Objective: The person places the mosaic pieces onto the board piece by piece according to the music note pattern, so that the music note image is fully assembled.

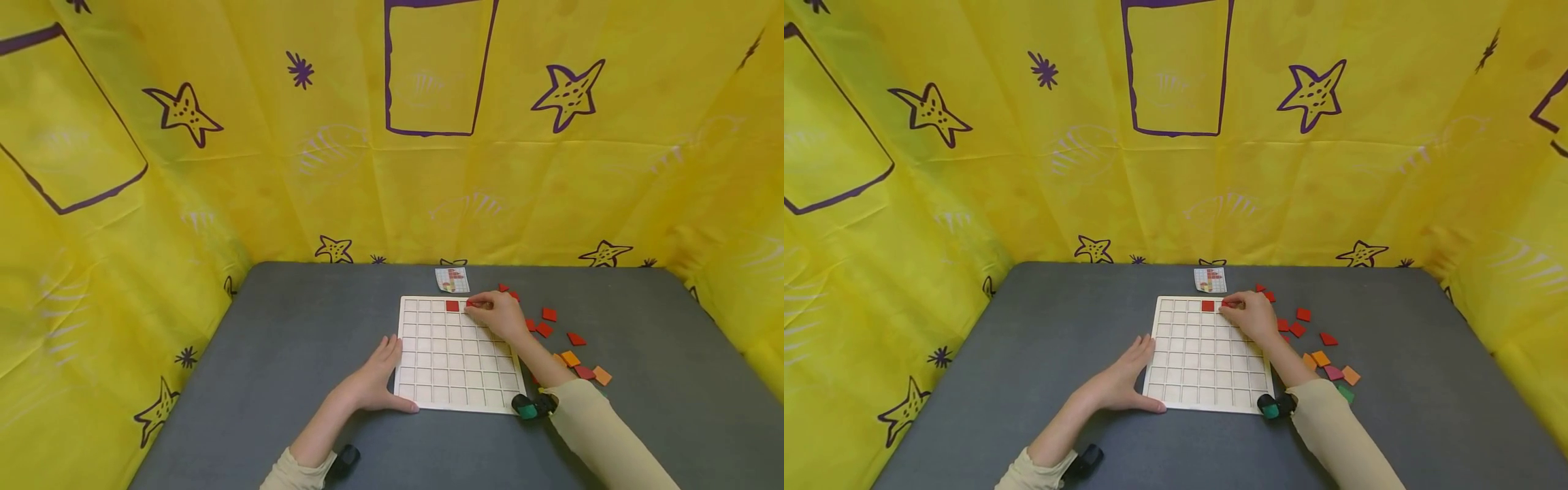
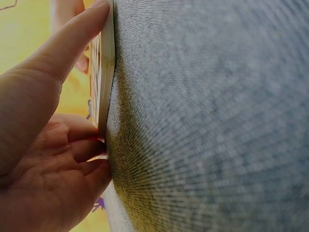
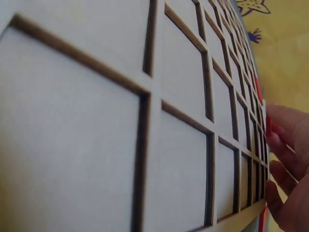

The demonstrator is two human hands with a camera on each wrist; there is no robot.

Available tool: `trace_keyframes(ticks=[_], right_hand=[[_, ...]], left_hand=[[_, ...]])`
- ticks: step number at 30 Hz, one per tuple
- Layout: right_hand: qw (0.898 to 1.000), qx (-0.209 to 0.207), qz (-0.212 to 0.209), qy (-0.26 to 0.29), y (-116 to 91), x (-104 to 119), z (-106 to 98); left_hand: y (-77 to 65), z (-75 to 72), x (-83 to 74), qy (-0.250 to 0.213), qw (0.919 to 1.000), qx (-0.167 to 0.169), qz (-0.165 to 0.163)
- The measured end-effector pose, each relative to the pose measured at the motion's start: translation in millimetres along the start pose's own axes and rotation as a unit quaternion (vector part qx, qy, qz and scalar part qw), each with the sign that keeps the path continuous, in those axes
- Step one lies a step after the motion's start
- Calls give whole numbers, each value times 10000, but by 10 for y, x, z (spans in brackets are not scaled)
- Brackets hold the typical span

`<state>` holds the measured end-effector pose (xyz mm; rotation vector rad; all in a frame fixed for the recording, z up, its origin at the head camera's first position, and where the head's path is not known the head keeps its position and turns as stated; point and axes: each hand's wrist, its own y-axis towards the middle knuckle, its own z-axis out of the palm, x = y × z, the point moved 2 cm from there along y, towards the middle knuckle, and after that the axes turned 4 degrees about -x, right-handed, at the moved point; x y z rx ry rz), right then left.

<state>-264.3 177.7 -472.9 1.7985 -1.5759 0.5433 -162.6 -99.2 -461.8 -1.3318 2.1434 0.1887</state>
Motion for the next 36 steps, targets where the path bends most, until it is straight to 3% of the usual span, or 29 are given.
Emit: trace_keyframes(ticks=[10, 24, 29, 36], right_hand=[[9994, -81, -345, -11, 7, 39, 69], [9992, -42, -373, -107, -54, 54, 65], [9993, -84, -339, 116, -70, 21, -9], [9997, -105, 97, 176, -151, -121, -255]], left_hand=[[-11, 5, -10, -75, 10000, 12, 6], [-5, 10, -7, -32, 10000, 30, -10], [0, 9, -10, -25, 10000, 35, 5], [-7, -4, 0, -19, 10000, 4, 4]])
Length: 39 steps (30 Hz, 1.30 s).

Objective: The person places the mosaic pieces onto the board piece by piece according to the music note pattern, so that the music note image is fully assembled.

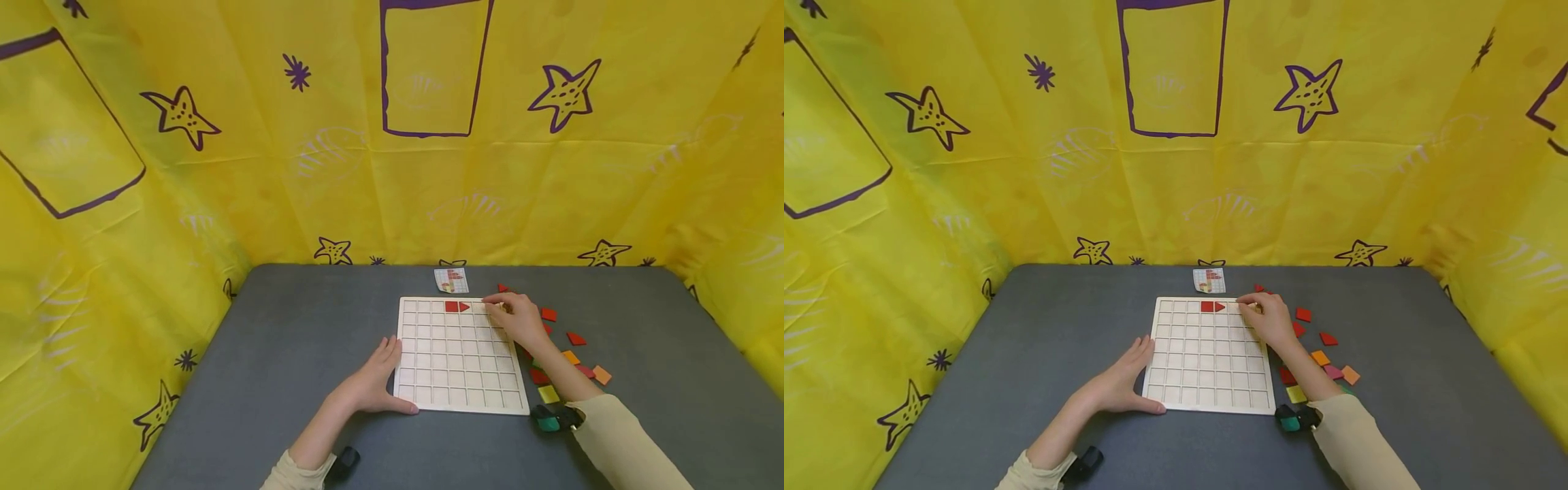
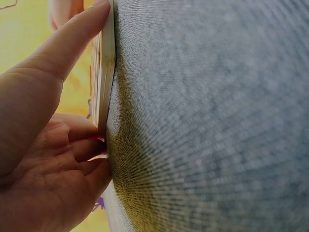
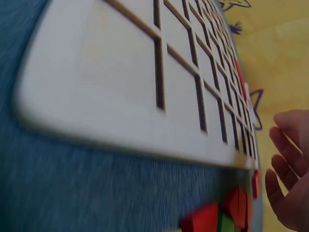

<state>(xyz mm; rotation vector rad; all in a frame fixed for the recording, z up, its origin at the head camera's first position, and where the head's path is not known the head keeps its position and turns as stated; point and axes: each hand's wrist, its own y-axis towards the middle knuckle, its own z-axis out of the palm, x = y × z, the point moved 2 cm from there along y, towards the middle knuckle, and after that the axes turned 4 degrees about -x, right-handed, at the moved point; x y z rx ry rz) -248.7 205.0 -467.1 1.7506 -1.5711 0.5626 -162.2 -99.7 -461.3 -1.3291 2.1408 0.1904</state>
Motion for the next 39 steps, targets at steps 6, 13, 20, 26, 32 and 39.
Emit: trace_keyframes(ticks=[6, 13, 20, 26, 32, 39], right_hand=[[9996, -6, 139, -225, -173, -175, -287], [9980, 143, 203, -580, -390, -286, -523], [9964, 382, 151, -741, -533, -367, -590], [9949, 460, 274, -859, -563, -411, -583], [9960, 307, 119, -837, -562, -407, -572], [9954, 174, -12, -945, -575, -438, -563]], left_hand=[[4, 6, 15, 10, 10000, -23, 8], [10, 15, 11, 28, 10000, -14, -14], [15, 18, 24, 10, 10000, -69, 22], [18, 34, 34, 14, 10000, -93, 33], [16, 37, 40, 31, 9999, -101, 24], [7, 22, 33, 21, 10000, -88, 38]])
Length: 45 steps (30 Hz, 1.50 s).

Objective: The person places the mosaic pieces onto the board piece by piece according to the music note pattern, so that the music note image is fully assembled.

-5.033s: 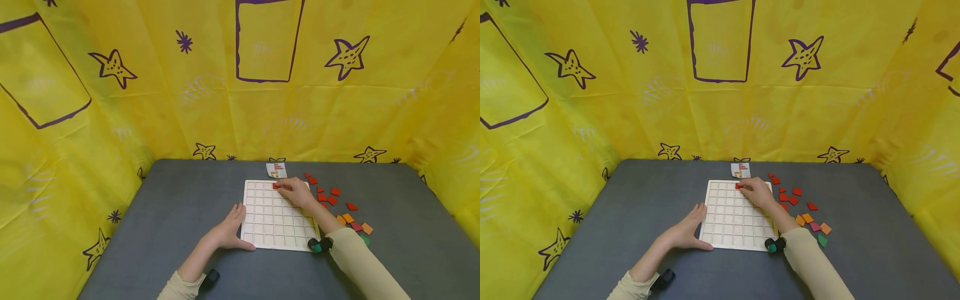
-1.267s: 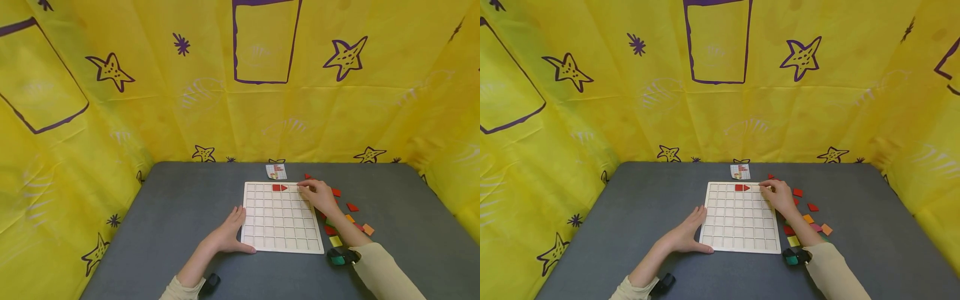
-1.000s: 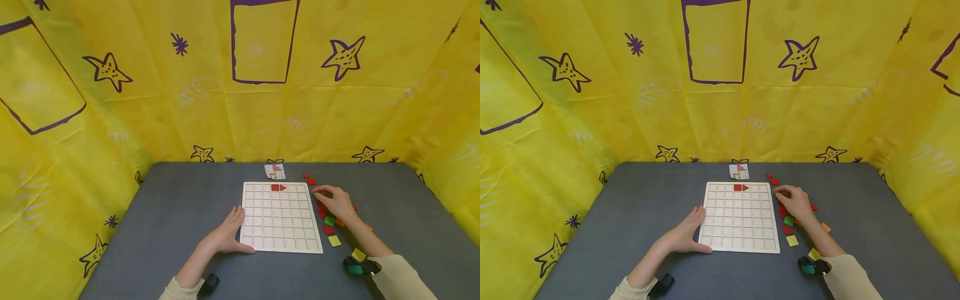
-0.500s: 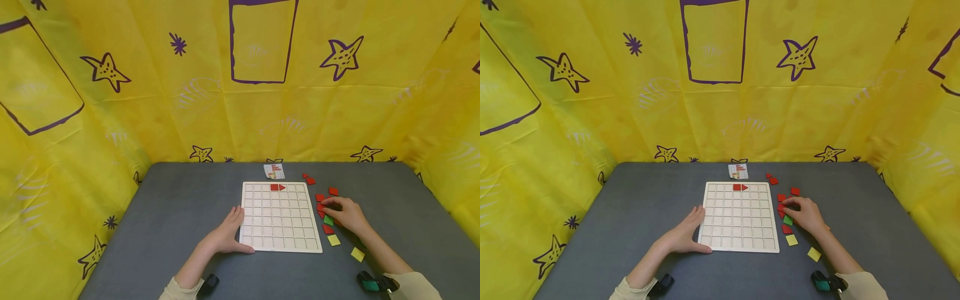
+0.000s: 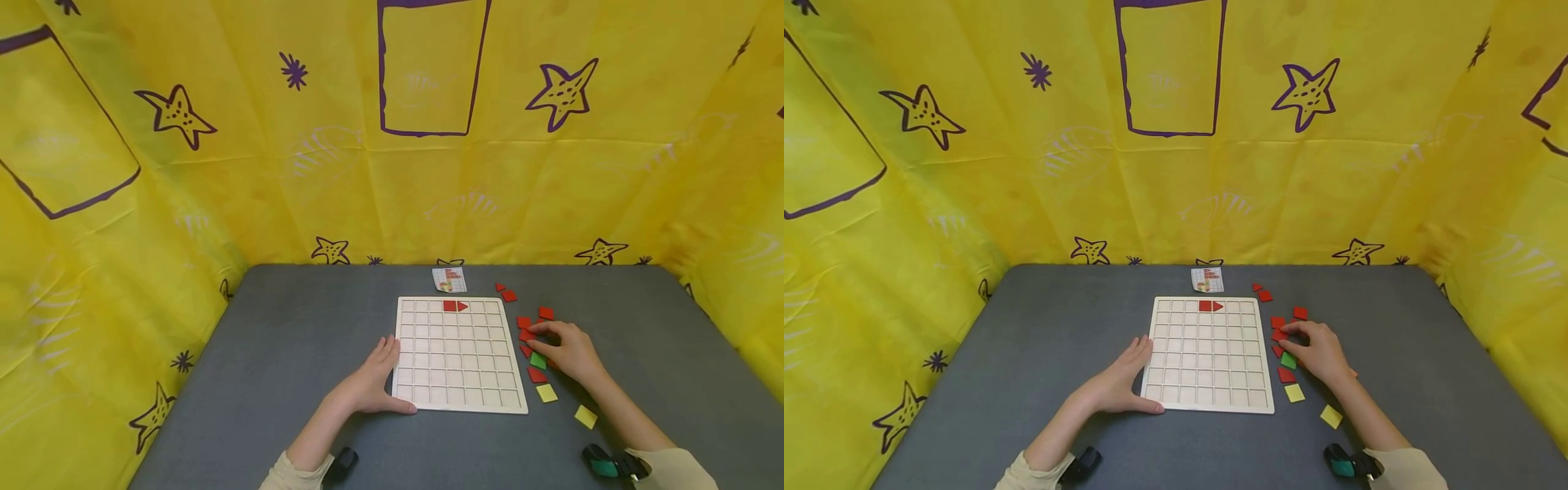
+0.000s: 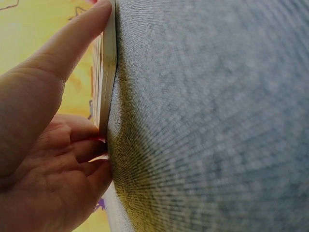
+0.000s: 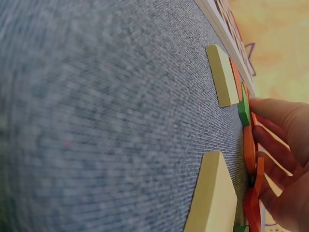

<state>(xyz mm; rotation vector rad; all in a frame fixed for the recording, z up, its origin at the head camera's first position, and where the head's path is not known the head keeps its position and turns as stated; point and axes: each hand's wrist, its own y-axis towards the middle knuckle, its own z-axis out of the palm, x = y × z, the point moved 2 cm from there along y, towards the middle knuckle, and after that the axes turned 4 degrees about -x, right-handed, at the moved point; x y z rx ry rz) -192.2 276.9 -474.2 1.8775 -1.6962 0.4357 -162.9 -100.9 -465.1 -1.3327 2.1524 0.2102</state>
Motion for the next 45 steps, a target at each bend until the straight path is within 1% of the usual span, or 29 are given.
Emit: trace_keyframes(ticks=[6, 11, 14, 18, 21, 23, 29, 34, 36, 39, 42, 45], right_hand=[[10000, 34, 1, -17, -6, -10, -2], [9998, -188, -41, -37, -13, 45, -9], [9996, -282, -44, 69, 13, 112, 8], [9990, -165, 71, 419, 91, 241, 91], [9979, -29, 106, 644, 165, 365, 195], [9971, 57, 55, 752, 220, 453, 280], [9950, 286, -324, 902, 391, 659, 527], [9927, 415, -477, 1028, 519, 742, 658], [9921, 426, -617, 1009, 560, 760, 696], [9895, 356, -992, 984, 606, 779, 742], [9843, 263, -1436, 995, 629, 788, 773], [9800, 196, -1696, 1019, 628, 800, 791]], left_hand=[[-2, -12, -12, 46, 10000, -21, 15], [-9, -25, -24, -19, 10000, -20, 56], [-10, -26, -20, -10, 10000, -22, 74], [-4, -21, -6, 8, 10000, -38, 40], [1, -17, -3, 16, 10000, -29, 4], [3, -16, -4, 32, 10000, -25, -15], [2, -20, -16, 3, 10000, 2, -57], [-9, -18, -25, -24, 9999, 30, -110], [-12, -17, -25, -15, 9999, 28, -126], [-12, -16, -22, -2, 9999, 24, -130], [-8, -14, -18, 23, 9999, 32, -108], [-12, -12, -21, 28, 9999, 33, -93]])
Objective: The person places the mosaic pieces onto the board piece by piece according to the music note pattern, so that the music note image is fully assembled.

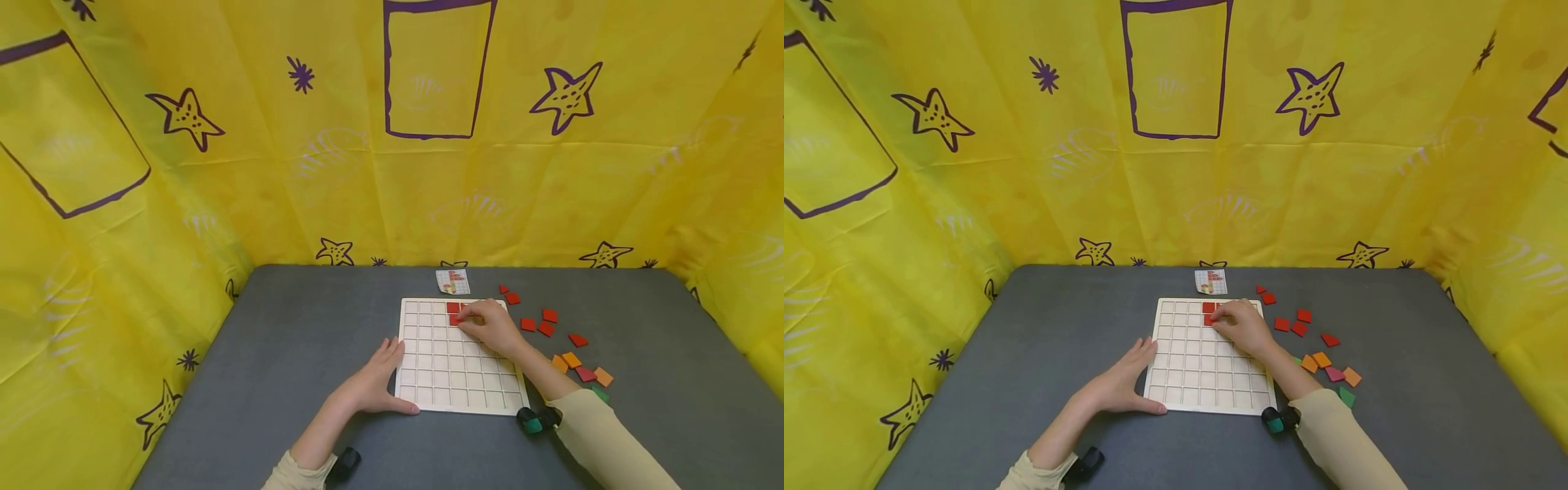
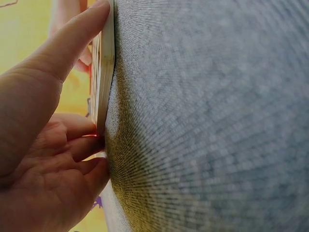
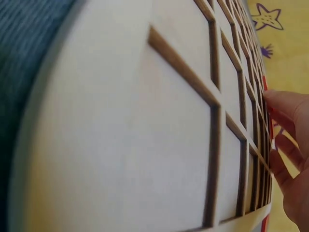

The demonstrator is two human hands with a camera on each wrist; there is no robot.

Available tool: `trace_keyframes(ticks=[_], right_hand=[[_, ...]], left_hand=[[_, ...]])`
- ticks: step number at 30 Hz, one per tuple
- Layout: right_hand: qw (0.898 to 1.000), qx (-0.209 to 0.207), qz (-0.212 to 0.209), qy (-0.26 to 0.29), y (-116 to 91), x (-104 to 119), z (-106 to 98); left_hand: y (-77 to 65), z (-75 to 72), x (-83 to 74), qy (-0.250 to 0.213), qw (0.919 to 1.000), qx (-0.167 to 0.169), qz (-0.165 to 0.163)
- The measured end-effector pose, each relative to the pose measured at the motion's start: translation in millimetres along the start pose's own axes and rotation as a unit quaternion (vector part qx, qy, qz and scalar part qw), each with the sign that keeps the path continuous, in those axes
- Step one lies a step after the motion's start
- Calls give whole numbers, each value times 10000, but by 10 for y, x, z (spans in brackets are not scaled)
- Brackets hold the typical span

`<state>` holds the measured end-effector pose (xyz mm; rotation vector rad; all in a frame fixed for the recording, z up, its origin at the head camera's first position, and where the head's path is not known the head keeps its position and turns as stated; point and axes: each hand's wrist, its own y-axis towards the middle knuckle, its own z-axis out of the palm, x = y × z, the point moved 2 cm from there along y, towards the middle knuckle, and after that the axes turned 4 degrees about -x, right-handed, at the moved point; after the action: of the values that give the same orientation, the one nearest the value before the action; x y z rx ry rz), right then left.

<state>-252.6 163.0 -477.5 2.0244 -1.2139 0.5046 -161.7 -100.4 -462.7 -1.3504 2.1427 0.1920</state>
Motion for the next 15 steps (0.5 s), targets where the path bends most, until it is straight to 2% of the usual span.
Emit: trace_keyframes(ticks=[9, 15], right_hand=[[9998, -9, 184, -81, -58, 52, 10], [9972, -210, 710, 132, -138, 11, -131]], left_hand=[[-4, -4, -1, -31, 10000, 18, -61], [-9, -2, -3, -38, 10000, 6, 18]])
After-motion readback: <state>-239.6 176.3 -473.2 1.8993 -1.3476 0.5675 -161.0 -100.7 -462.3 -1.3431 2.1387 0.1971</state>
